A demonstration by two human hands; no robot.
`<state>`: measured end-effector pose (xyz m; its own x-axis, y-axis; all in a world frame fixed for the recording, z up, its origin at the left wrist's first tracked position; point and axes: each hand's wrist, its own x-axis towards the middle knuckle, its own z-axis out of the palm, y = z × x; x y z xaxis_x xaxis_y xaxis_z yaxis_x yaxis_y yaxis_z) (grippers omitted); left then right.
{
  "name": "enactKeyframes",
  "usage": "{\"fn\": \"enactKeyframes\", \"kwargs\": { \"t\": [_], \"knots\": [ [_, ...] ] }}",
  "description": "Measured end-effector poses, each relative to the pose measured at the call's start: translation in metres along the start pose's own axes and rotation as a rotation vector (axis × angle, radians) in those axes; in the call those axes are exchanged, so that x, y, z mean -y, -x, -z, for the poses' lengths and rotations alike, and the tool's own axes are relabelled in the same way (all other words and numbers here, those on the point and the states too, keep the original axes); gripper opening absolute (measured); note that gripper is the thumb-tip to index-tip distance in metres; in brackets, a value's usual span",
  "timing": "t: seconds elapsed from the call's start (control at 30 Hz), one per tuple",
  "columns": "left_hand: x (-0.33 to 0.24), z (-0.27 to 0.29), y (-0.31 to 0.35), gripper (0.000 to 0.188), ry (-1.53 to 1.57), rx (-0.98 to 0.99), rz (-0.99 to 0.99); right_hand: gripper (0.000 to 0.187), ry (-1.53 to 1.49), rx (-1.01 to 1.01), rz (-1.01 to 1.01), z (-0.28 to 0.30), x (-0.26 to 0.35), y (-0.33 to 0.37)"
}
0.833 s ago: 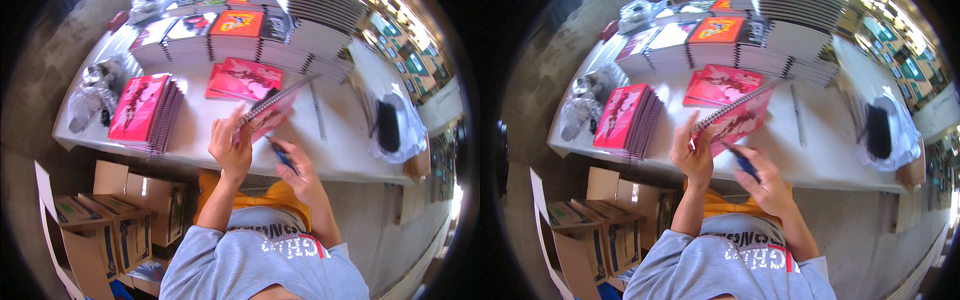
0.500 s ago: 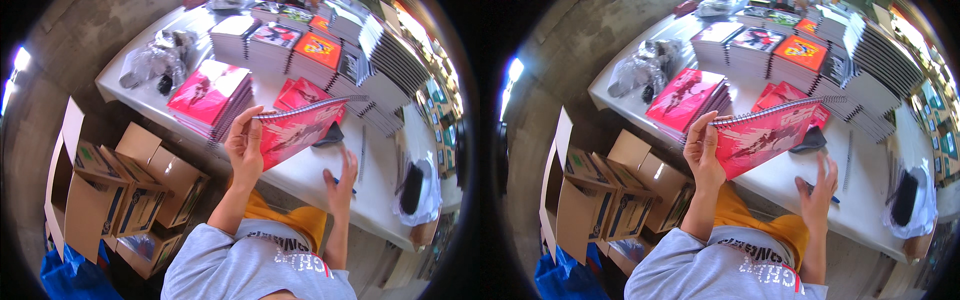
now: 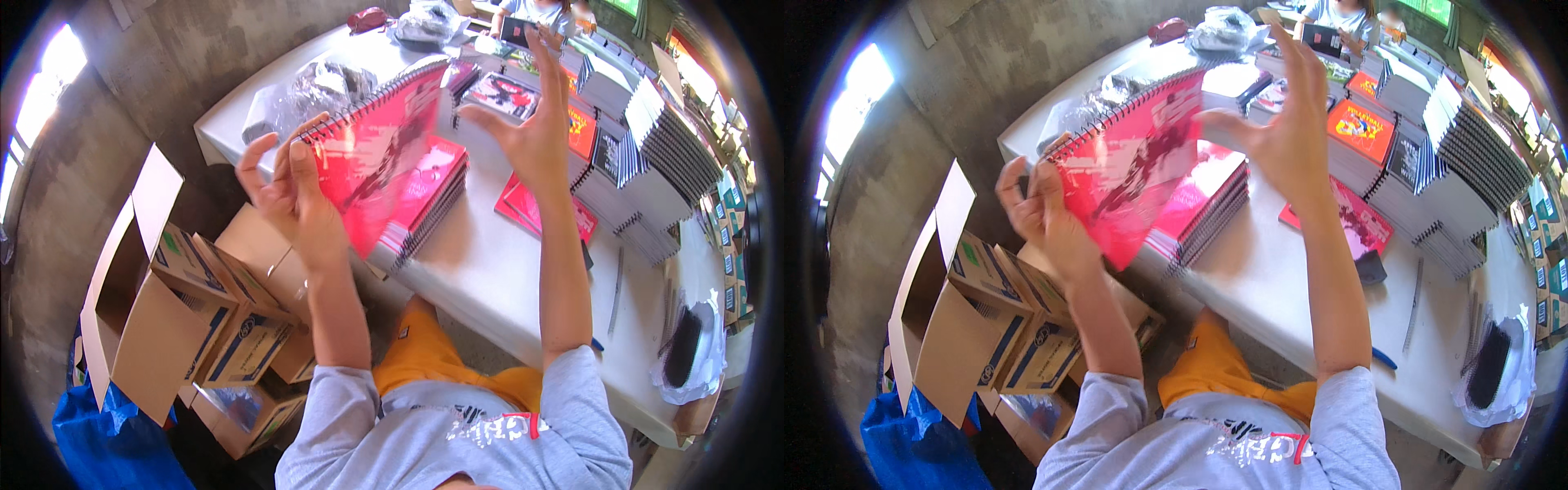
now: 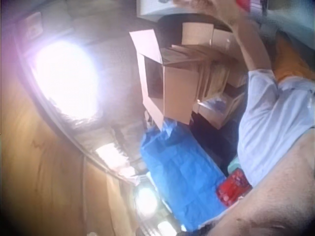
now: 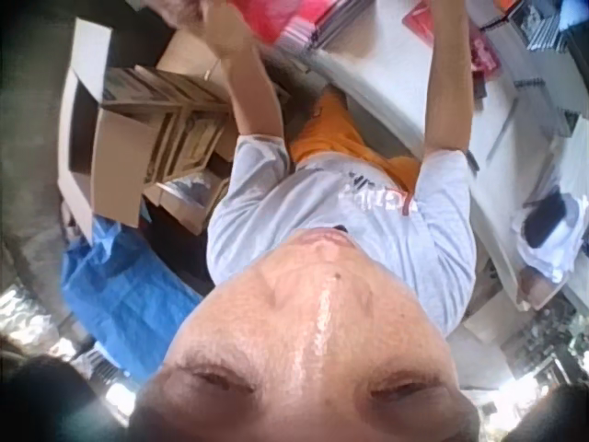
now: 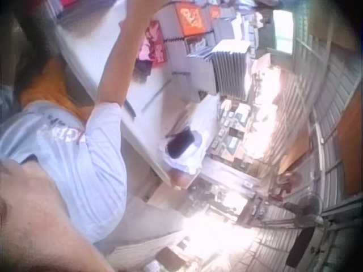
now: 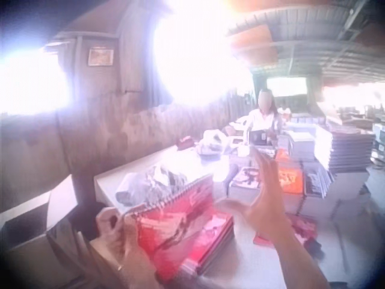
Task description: The person finishes spiral-bound notebooks by trimming the excess wire coil with pliers and crimping the ends by hand to secure the binding.
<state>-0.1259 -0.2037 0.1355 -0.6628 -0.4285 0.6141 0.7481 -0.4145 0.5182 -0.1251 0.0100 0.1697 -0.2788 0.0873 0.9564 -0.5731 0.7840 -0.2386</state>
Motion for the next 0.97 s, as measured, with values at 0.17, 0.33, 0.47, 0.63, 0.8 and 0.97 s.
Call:
{"fn": "enactKeyframes", "kwargs": {
  "t": [0.17,0.33,0.47,0.63,0.8,0.97],
  "knots": [
    [-0.042,-0.015,-0.042,0.034,-0.292,0.417,-0.595,0.075,-0.204,0.304,0.381,-0.02,0.087,-0.044],
    [-0.038,0.0,-0.093,0.035,-0.754,0.344,-0.826,0.055,-0.613,0.323,-0.243,-0.063,0.015,-0.049],
    [0.032,0.052,-0.052,0.047,-0.887,0.257,-0.041,0.053,-0.83,0.218,-0.954,-0.084,-0.068,0.034],
    [0.107,0.11,0.02,0.058,-0.772,0.302,0.383,0.066,0.051,0.799,-0.851,-0.081,-0.09,0.097],
    [0.122,0.099,0.03,0.039,-0.531,0.031,0.445,0.067,0.231,0.948,-0.847,-0.071,-0.075,0.08],
    [0.14,0.104,0.024,0.025,-0.582,0.012,0.459,0.078,0.137,0.935,-0.763,-0.053,-0.093,0.088]
  ]
}}
